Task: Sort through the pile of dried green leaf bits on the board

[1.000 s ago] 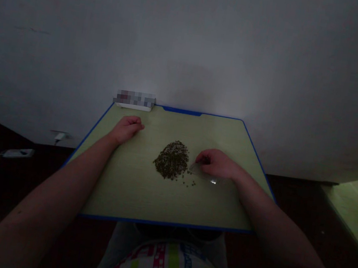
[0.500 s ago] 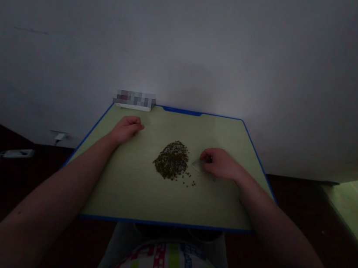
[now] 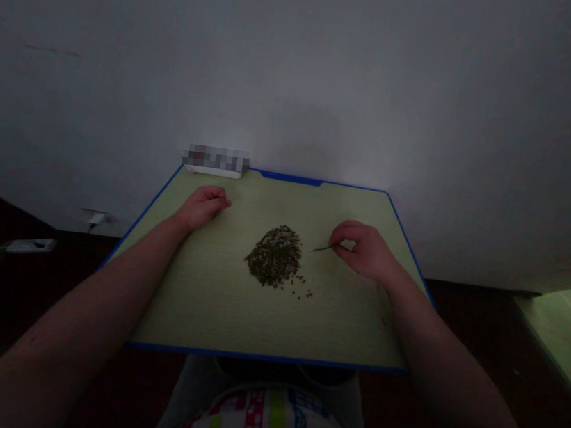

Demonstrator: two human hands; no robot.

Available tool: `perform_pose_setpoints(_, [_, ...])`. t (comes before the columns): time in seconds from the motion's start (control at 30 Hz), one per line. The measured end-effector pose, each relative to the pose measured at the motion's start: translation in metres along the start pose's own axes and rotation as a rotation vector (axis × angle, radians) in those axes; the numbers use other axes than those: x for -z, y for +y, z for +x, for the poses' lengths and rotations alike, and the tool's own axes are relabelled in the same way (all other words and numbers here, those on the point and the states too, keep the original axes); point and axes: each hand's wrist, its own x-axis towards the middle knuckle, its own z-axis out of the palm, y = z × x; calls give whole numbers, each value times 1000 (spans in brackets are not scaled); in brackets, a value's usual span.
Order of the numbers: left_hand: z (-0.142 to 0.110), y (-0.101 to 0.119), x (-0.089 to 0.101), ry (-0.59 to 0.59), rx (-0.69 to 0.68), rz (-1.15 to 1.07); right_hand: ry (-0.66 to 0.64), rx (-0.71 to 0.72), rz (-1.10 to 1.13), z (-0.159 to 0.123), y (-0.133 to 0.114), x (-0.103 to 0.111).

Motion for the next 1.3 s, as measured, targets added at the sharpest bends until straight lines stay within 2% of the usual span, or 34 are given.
perform_pose_setpoints(0.17, [-1,1,1,-3,-26,19,-106,59,-99,3,-1,-10])
perform_pose_setpoints(0.5, [-1,2,1,-2,-13,6,-172,117,-187,11,-4,-20])
perform_pose_setpoints(0.77, [-2,4,0,2,-12,31,-173,193,-239,13,1,-22])
perform_pose_setpoints(0.9, [-1,0,1,-2,-16,15,-121,198,-228,12,6,-17])
perform_pose_setpoints(1.17, [-1,3,0,-6,-17,24,68,64,-136,3,21,8])
perform_pose_setpoints(1.3, [-1,2,0,1,-19,14,168,-169,9,-3,24,19])
